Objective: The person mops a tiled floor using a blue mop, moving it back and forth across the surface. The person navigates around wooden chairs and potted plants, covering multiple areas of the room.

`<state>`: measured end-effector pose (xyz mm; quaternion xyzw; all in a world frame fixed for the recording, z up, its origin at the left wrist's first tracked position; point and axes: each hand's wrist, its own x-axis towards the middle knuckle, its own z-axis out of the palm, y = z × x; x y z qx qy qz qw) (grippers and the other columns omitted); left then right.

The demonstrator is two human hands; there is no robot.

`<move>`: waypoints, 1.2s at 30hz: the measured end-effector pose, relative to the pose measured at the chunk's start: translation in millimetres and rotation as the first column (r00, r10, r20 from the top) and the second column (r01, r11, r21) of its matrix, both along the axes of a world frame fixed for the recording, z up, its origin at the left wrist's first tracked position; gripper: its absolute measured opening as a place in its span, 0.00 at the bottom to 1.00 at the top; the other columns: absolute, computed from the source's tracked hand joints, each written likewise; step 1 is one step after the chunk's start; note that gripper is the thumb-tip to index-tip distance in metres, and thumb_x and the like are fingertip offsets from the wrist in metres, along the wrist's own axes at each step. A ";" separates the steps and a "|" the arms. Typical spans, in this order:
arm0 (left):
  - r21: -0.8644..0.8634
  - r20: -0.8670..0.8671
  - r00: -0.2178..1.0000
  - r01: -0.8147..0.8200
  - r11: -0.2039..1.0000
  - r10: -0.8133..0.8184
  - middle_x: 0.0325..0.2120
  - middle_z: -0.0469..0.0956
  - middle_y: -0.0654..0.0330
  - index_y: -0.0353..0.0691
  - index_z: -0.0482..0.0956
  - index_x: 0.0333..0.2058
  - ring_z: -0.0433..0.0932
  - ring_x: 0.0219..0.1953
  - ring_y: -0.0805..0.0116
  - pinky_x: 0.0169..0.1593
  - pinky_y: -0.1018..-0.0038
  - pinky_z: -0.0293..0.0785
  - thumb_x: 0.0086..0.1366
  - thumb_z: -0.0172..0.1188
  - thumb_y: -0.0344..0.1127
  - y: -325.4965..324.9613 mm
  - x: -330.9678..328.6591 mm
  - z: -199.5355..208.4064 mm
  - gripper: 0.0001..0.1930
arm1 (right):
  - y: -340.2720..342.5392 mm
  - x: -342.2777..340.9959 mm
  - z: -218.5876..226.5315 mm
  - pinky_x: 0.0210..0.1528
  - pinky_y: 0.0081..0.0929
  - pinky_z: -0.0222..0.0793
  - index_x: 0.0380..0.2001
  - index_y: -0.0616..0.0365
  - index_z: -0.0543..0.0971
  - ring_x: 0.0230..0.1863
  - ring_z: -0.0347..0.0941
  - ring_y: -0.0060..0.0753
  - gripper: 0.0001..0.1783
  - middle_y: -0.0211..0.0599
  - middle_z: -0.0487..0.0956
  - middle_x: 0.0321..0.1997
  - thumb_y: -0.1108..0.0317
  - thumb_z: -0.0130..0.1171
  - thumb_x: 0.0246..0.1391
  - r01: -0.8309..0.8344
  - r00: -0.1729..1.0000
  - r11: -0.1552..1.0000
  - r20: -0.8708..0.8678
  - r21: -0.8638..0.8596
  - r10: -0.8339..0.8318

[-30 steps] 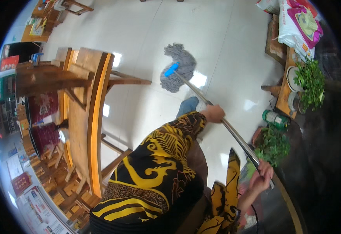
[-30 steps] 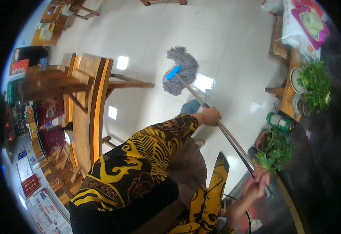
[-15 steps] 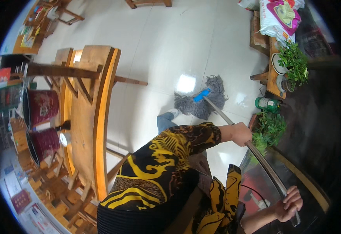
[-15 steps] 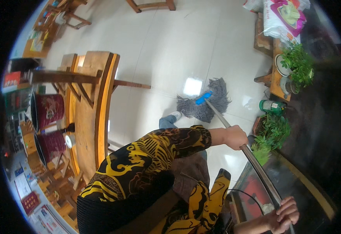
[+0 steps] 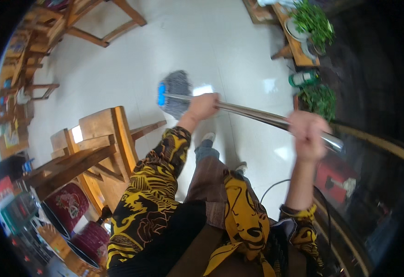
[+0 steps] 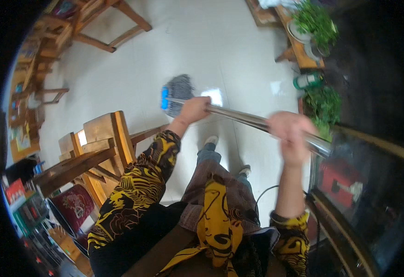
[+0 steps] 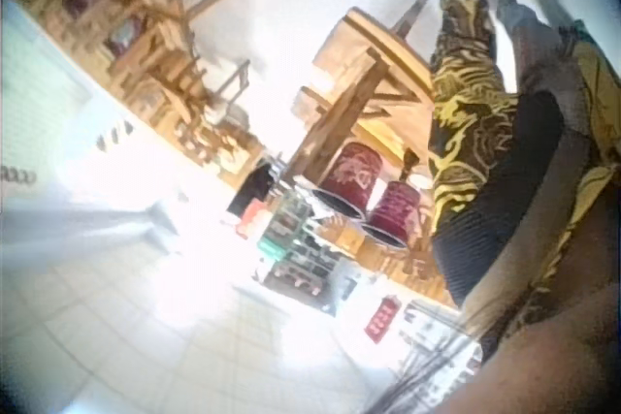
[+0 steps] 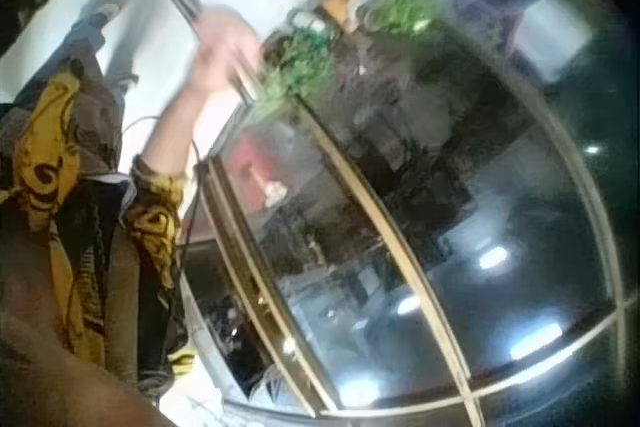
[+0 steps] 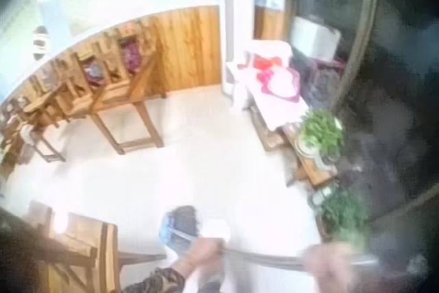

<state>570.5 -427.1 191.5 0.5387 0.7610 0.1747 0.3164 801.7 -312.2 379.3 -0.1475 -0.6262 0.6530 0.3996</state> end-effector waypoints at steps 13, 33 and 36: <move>-0.105 0.094 0.908 0.417 0.903 -0.409 0.32 0.76 0.55 0.42 0.78 0.31 0.74 0.40 0.53 0.41 0.58 0.72 0.50 0.59 0.34 -11.9 184.9 -117.8 0.08 | -117.1 218.3 -58.5 0.51 0.37 0.57 0.18 0.54 0.63 0.28 0.58 0.29 0.14 0.30 0.60 0.19 0.65 0.47 0.57 0.352 0.936 0.866 0.160 -0.356 -0.315; 0.213 0.435 0.053 0.964 0.159 -0.899 0.26 0.79 0.49 0.39 0.80 0.28 0.78 0.29 0.53 0.37 0.60 0.73 0.55 0.53 0.42 -127.3 794.9 2.8 0.13 | -369.3 634.9 117.2 0.36 0.30 0.62 0.22 0.51 0.72 0.21 0.60 0.29 0.11 0.28 0.65 0.15 0.60 0.50 0.56 0.970 -0.120 -0.074 0.189 0.232 -0.975; 0.423 0.352 -0.134 0.905 0.030 -0.926 0.24 0.79 0.50 0.38 0.80 0.28 0.78 0.28 0.57 0.34 0.63 0.72 0.51 0.56 0.40 -95.1 785.6 106.8 0.12 | -337.8 670.3 204.4 0.30 0.20 0.66 0.23 0.52 0.74 0.23 0.70 0.24 0.14 0.33 0.71 0.18 0.57 0.46 0.55 0.778 0.282 0.220 -0.014 0.588 -0.959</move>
